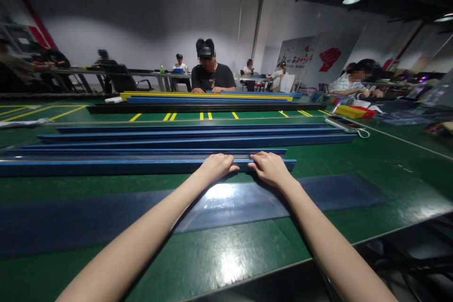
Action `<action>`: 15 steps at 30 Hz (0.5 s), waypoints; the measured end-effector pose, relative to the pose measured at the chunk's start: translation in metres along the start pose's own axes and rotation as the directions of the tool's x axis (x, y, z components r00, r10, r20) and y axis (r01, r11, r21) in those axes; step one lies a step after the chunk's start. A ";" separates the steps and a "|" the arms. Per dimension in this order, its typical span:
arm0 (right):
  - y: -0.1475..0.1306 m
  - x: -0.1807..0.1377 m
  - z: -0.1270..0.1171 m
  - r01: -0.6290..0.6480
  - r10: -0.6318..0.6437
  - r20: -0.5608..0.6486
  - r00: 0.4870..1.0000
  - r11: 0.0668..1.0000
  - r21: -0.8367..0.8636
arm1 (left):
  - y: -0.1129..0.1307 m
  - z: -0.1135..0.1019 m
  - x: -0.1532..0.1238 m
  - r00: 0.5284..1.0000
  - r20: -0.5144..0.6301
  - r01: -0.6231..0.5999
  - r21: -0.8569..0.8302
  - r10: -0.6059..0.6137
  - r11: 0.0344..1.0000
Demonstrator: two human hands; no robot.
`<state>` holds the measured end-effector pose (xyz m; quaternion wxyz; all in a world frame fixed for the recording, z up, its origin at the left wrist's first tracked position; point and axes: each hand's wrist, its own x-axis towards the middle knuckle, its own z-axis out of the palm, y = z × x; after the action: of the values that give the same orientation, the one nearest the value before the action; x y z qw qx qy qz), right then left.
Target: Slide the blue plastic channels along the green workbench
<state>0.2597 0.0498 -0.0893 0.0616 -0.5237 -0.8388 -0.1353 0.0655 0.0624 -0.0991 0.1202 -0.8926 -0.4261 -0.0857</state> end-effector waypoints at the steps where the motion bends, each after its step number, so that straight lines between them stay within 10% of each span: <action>1: 0.000 0.000 0.000 0.001 -0.001 -0.002 1.000 1.000 0.002 | 0.000 0.001 0.000 1.000 -0.005 -0.001 -0.001 0.001 1.000; 15: 0.002 -0.002 0.000 0.010 -0.010 -0.003 1.000 0.999 0.041 | 0.001 -0.002 -0.003 0.999 -0.036 0.028 -0.014 -0.028 1.000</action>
<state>0.2622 0.0491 -0.0889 0.0729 -0.5181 -0.8439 -0.1191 0.0649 0.0591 -0.0979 0.1204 -0.8856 -0.4358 -0.1063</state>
